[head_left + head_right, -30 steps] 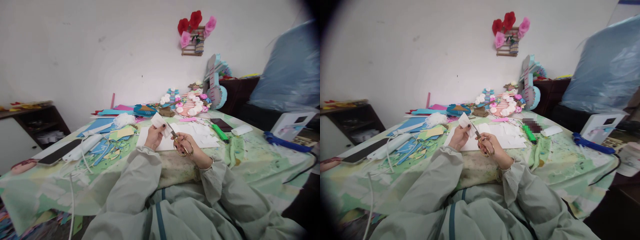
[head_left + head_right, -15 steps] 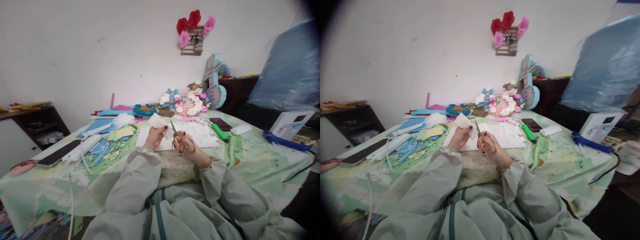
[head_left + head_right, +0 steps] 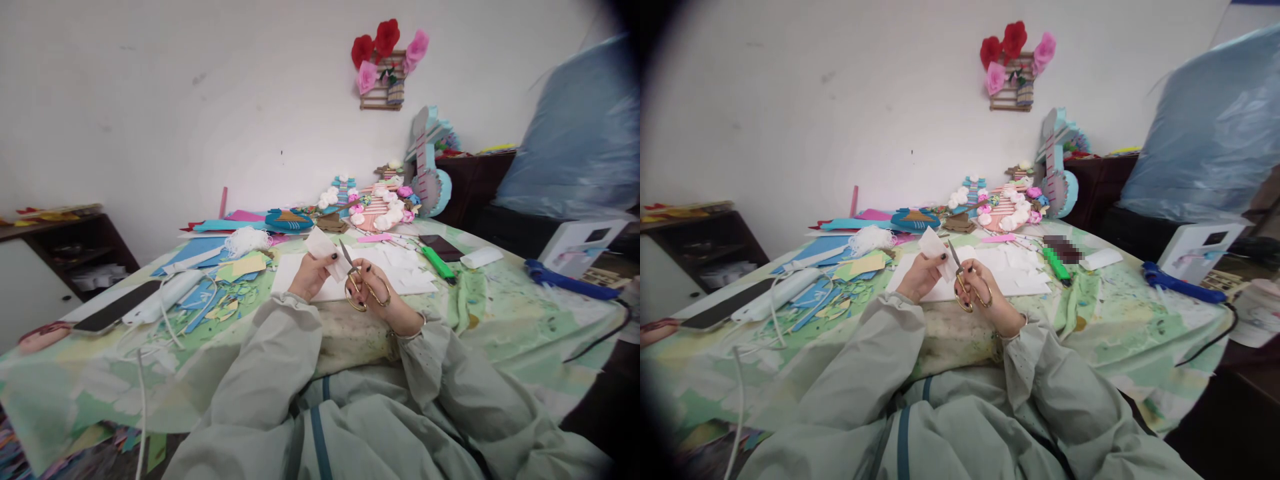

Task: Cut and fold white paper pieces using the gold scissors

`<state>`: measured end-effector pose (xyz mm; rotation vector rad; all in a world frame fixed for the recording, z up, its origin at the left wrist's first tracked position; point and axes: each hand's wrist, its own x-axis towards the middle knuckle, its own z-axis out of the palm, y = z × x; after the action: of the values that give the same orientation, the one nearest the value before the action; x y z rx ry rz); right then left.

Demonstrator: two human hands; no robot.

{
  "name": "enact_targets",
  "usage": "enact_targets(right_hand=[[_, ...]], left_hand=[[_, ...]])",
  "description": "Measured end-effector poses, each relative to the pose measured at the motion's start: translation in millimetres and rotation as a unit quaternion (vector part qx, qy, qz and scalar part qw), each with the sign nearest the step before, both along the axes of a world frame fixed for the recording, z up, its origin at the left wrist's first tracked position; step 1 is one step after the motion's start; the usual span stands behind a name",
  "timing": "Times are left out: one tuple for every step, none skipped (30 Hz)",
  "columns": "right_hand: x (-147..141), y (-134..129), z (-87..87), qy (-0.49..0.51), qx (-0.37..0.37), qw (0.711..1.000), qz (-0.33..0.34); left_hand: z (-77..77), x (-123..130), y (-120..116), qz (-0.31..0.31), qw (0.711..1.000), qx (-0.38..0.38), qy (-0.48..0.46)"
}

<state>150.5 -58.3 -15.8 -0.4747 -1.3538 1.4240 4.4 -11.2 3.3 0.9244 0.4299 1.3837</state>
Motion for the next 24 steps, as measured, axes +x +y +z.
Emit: enact_targets(right_hand=[[-0.5, -0.7, 0.8, -0.002, 0.001, 1.000, -0.009], [-1.0, -1.1, 1.4, -0.005, 0.002, 1.000, -0.018], [-1.5, -1.3, 1.9, -0.008, 0.002, 1.000, -0.027], [-1.9, -1.2, 2.1, -0.013, 0.002, 0.999, -0.036], [-2.1, -0.8, 2.2, -0.018, 0.001, 0.999, -0.043], [-2.2, -0.4, 2.2, -0.023, 0.000, 0.999, -0.047], [-2.1, 0.1, 2.2, -0.029, -0.002, 0.998, -0.049], [-2.0, 0.5, 2.3, -0.034, -0.003, 0.998, -0.051], [-1.8, 0.7, 2.5, -0.040, -0.004, 0.998, -0.052], [-1.7, 0.7, 2.9, -0.044, -0.006, 0.998, -0.051], [-1.6, 0.3, 3.4, -0.047, -0.007, 0.998, -0.050], [-1.7, -0.2, 3.9, -0.048, -0.007, 0.998, -0.048], [-1.8, -1.0, 4.4, -0.048, -0.005, 0.998, -0.046], [-2.1, -1.8, 4.7, -0.049, -0.003, 0.998, -0.043], [-2.3, -2.6, 4.7, -0.048, 0.000, 0.998, -0.041], [-2.4, -3.3, 4.4, -0.043, 0.002, 0.998, -0.036], [-2.4, -3.9, 3.9, -0.036, 0.003, 0.999, -0.029], [-2.2, -4.2, 3.1, -0.028, 0.002, 0.999, -0.020], [-1.8, -4.1, 2.1, -0.020, 0.002, 1.000, -0.010], [-1.3, -3.9, 1.0, -0.014, 0.004, 1.000, 0.000], [-0.7, -3.3, 0.0, -0.010, 0.006, 1.000, 0.006], [-0.2, -2.6, -0.9, -0.011, 0.008, 1.000, 0.010], [0.3, -1.9, -1.5, -0.012, 0.010, 1.000, 0.010], [0.5, -1.3, -1.9, -0.012, 0.013, 1.000, 0.008]], left_hand=[[-0.5, -0.2, 0.7, 0.000, 1.000, -0.001, -0.002], [-1.1, -0.5, 1.3, 0.001, 1.000, -0.001, -0.004], [-1.6, -0.8, 2.0, 0.001, 1.000, 0.000, -0.005], [-2.1, -1.0, 2.6, 0.000, 1.000, 0.001, -0.005], [-2.5, -1.3, 3.1, 0.000, 1.000, 0.003, -0.005], [-2.8, -1.6, 3.5, -0.001, 1.000, 0.006, -0.005], [-3.1, -1.8, 3.8, -0.001, 1.000, 0.008, -0.004], [-3.3, -1.9, 4.1, -0.002, 1.000, 0.009, -0.004], [-3.5, -2.1, 4.3, -0.002, 1.000, 0.010, -0.005], [-3.6, -2.2, 4.6, -0.002, 1.000, 0.011, -0.005], [-3.8, -2.4, 4.8, -0.003, 1.000, 0.012, -0.006], [-3.9, -2.5, 4.9, -0.004, 1.000, 0.013, -0.006], [-4.1, -2.7, 5.1, -0.004, 1.000, 0.013, -0.006], [-4.1, -2.9, 5.1, -0.004, 1.000, 0.012, -0.006], [-4.2, -3.0, 5.1, -0.004, 1.000, 0.012, -0.007], [-4.2, -3.1, 5.0, -0.006, 1.000, 0.012, -0.007], [-4.3, -3.2, 4.7, -0.010, 1.000, 0.012, -0.004], [-4.4, -3.2, 4.4, -0.016, 1.000, 0.014, 0.003], [-4.6, -3.1, 4.0, -0.025, 0.999, 0.017, 0.013], [-4.8, -3.0, 3.6, -0.034, 0.999, 0.022, 0.024], [-5.0, -2.9, 3.2, -0.042, 0.998, 0.028, 0.034], [-5.3, -2.7, 2.8, -0.048, 0.997, 0.034, 0.043], [-5.4, -2.5, 2.4, -0.053, 0.997, 0.040, 0.051], [-5.5, -2.3, 2.0, -0.056, 0.996, 0.046, 0.057]])
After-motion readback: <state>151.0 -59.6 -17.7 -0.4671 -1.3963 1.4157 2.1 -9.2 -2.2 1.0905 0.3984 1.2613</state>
